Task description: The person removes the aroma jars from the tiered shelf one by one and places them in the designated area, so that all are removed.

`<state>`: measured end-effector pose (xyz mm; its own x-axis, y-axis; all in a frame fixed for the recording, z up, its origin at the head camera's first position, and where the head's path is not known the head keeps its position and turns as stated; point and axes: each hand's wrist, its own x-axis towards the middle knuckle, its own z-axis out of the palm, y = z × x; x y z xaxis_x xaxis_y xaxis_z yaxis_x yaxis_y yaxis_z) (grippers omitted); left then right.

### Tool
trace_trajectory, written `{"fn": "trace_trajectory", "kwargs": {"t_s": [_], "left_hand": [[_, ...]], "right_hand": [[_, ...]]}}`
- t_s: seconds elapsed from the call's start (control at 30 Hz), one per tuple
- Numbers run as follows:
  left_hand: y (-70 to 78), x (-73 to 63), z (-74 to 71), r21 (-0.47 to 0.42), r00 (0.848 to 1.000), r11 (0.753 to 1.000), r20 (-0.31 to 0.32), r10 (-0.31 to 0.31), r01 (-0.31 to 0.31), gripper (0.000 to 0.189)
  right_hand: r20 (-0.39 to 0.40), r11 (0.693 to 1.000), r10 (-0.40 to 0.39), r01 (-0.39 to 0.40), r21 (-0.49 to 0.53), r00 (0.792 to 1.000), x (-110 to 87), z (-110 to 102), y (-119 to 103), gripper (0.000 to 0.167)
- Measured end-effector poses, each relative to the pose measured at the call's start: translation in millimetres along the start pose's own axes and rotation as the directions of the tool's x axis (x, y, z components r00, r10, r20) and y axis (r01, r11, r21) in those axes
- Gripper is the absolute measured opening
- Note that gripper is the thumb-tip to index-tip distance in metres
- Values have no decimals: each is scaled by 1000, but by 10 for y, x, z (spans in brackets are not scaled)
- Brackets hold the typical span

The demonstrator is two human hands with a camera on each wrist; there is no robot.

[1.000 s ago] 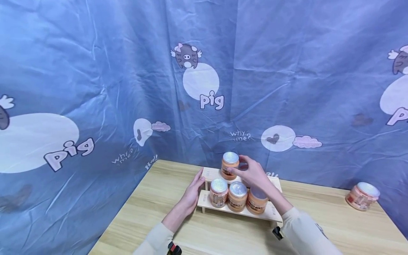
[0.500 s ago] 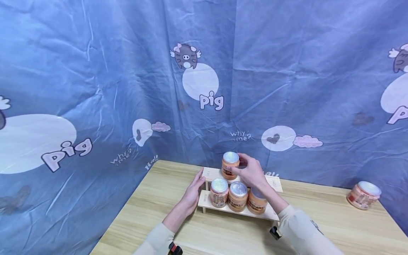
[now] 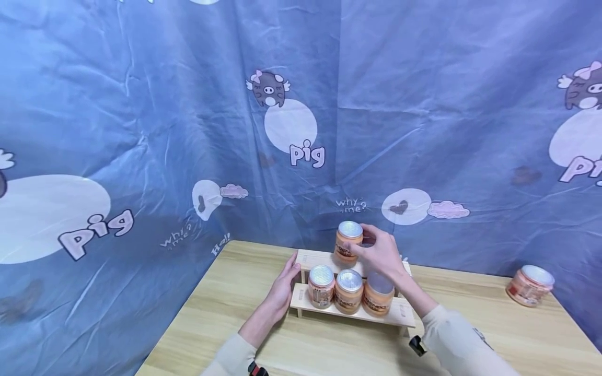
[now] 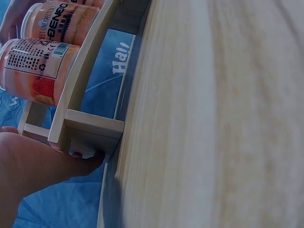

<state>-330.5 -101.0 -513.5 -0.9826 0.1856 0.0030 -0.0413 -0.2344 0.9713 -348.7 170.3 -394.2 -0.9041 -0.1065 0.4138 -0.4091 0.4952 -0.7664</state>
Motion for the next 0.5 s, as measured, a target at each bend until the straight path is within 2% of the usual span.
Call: {"fn": "trace_trajectory", "kwargs": {"t_s": [0.27, 0.5], "left_hand": [[7, -24, -28, 2, 1000, 1000, -16, 3, -3, 66], [6, -11, -12, -10, 1000, 1000, -10, 3, -3, 67]], "right_hand": [[-25, 999, 12, -13, -53, 1000, -81, -291, 27, 70], [-114, 989, 9, -26, -143, 993, -214, -601, 216, 66]]}}
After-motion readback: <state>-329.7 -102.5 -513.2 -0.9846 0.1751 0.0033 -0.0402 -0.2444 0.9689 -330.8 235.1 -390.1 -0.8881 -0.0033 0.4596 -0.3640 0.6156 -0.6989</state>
